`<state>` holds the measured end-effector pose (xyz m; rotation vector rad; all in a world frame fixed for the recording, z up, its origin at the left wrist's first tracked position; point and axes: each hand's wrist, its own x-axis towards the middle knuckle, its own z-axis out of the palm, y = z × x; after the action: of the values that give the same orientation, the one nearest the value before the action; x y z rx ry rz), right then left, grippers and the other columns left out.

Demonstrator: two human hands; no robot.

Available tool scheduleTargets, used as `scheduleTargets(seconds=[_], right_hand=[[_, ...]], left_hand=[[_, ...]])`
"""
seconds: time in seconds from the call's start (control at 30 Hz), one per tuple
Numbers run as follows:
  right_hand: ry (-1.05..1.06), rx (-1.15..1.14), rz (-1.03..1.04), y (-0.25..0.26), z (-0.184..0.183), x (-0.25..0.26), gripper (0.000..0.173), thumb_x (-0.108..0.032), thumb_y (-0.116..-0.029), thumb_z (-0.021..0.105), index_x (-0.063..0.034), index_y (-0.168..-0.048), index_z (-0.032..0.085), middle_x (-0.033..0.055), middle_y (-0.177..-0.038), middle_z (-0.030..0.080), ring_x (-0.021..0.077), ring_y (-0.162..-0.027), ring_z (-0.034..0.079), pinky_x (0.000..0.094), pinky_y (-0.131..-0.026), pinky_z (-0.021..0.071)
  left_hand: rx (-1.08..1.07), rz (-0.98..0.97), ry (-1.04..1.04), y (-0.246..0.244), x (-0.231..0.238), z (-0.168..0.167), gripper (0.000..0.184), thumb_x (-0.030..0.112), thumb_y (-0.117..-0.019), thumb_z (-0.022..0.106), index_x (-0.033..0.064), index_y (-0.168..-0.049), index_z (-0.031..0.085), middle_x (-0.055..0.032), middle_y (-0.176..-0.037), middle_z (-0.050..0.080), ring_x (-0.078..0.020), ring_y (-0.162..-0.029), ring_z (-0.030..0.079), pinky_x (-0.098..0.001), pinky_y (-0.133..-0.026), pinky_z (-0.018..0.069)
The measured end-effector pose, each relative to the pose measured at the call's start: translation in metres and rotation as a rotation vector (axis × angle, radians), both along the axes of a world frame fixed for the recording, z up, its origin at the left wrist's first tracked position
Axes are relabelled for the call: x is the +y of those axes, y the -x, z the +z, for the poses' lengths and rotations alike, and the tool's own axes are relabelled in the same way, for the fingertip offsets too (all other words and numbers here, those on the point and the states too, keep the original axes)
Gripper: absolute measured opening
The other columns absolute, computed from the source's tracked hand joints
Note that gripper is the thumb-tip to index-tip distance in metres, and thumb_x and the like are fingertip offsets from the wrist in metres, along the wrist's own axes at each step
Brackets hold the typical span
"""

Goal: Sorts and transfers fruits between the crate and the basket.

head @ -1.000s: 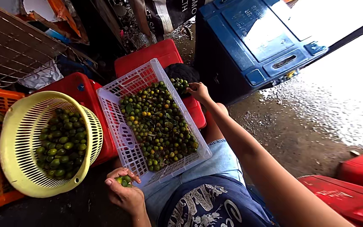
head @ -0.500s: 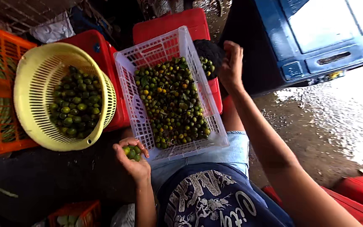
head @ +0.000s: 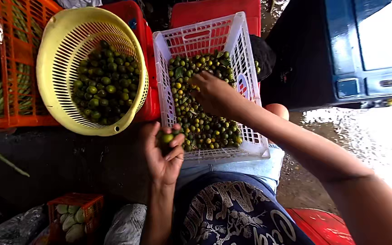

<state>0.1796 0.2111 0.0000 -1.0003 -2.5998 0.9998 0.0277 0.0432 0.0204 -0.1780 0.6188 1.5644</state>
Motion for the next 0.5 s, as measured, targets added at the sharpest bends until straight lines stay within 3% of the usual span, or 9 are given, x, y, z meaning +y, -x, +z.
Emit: scheduleTargets(seconds=[0.1, 0.2, 0.27, 0.33, 0.37, 0.4, 0.43, 0.47, 0.5], right_hand=[[0.266, -0.216, 0.157, 0.034, -0.057, -0.013, 0.041, -0.019, -0.0983, 0.069, -0.0014, -0.135, 0.061, 0.0243, -0.134, 0.058, 0.0422, -0.118, 0.062, 0.0620, -0.097, 0.0522], [0.368, -0.369, 0.170, 0.066, -0.091, -0.039, 0.058, -0.021, -0.0937, 0.074, 0.0029, -0.141, 0.052, 0.0277, -0.145, 0.048, 0.0438, -0.117, 0.062, 0.0609, -0.095, 0.0532], [0.382, -0.475, 0.112, 0.081, -0.100, -0.048, 0.066, -0.024, -0.0916, 0.077, 0.0038, -0.144, 0.048, 0.0277, -0.151, 0.041, 0.0456, -0.112, 0.065, 0.0621, -0.090, 0.0554], [0.366, -0.505, 0.071, 0.088, -0.110, -0.051, 0.071, -0.031, -0.0896, 0.079, 0.0033, -0.143, 0.047, 0.0274, -0.151, 0.041, 0.0454, -0.109, 0.065, 0.0616, -0.087, 0.0561], [0.353, -0.511, 0.061, 0.090, -0.112, -0.052, 0.074, -0.036, -0.0890, 0.079, 0.0020, -0.143, 0.047, 0.0272, -0.151, 0.040, 0.0449, -0.109, 0.065, 0.0608, -0.086, 0.0560], [0.340, -0.514, 0.054, 0.090, -0.115, -0.053, 0.076, -0.039, -0.0881, 0.080, 0.0001, -0.144, 0.047, 0.0269, -0.151, 0.040, 0.0447, -0.109, 0.065, 0.0604, -0.086, 0.0561], [0.327, -0.508, 0.044, 0.090, -0.118, -0.053, 0.079, -0.042, -0.0867, 0.081, -0.0025, -0.145, 0.047, 0.0265, -0.152, 0.039, 0.0444, -0.108, 0.065, 0.0602, -0.085, 0.0562], [0.319, -0.496, 0.033, 0.089, -0.121, -0.054, 0.080, -0.044, -0.0849, 0.082, -0.0058, -0.146, 0.047, 0.0258, -0.152, 0.039, 0.0440, -0.106, 0.066, 0.0603, -0.083, 0.0565], [0.321, -0.481, 0.021, 0.088, -0.124, -0.054, 0.081, -0.044, -0.0831, 0.083, -0.0096, -0.147, 0.047, 0.0253, -0.152, 0.040, 0.0436, -0.105, 0.066, 0.0606, -0.082, 0.0565]], left_hand=[[0.375, 0.089, -0.064, 0.037, 0.007, 0.051, 0.042, 0.037, -0.1085, 0.043, 0.0124, -0.082, 0.064, -0.0010, -0.088, 0.067, -0.0012, -0.057, 0.060, -0.0108, -0.046, 0.0480], [0.781, 0.241, -0.073, 0.081, 0.028, 0.080, 0.039, 0.039, -0.1123, 0.031, 0.0182, -0.093, 0.058, 0.0019, -0.094, 0.065, -0.0003, -0.069, 0.063, -0.0094, -0.056, 0.0507], [0.933, 0.387, -0.024, 0.110, 0.050, 0.080, 0.032, 0.030, -0.1133, 0.033, 0.0151, -0.099, 0.056, -0.0009, -0.091, 0.067, -0.0067, -0.078, 0.068, -0.0182, -0.069, 0.0583], [0.992, 0.468, 0.095, 0.137, 0.066, 0.071, 0.018, 0.026, -0.1099, 0.046, 0.0145, -0.107, 0.059, -0.0023, -0.096, 0.067, -0.0149, -0.091, 0.068, -0.0355, -0.086, 0.0590], [1.018, 0.487, 0.204, 0.147, 0.072, 0.064, 0.015, 0.028, -0.1064, 0.053, 0.0173, -0.114, 0.060, -0.0010, -0.103, 0.066, -0.0163, -0.098, 0.066, -0.0409, -0.089, 0.0571], [1.032, 0.494, 0.303, 0.155, 0.074, 0.058, 0.026, 0.031, -0.1022, 0.059, 0.0198, -0.126, 0.060, -0.0004, -0.117, 0.063, -0.0190, -0.111, 0.061, -0.0475, -0.094, 0.0526], [1.051, 0.473, 0.363, 0.161, 0.073, 0.054, 0.041, 0.035, -0.1005, 0.061, 0.0227, -0.139, 0.056, 0.0003, -0.141, 0.055, -0.0224, -0.132, 0.052, -0.0556, -0.101, 0.0474], [1.079, 0.457, 0.396, 0.165, 0.071, 0.050, 0.048, 0.039, -0.0997, 0.060, 0.0246, -0.145, 0.052, 0.0009, -0.154, 0.046, -0.0251, -0.143, 0.043, -0.0613, -0.103, 0.0448], [1.098, 0.461, 0.405, 0.165, 0.069, 0.047, 0.050, 0.042, -0.0991, 0.059, 0.0249, -0.146, 0.052, 0.0014, -0.158, 0.043, -0.0263, -0.147, 0.038, -0.0636, -0.103, 0.0431]])
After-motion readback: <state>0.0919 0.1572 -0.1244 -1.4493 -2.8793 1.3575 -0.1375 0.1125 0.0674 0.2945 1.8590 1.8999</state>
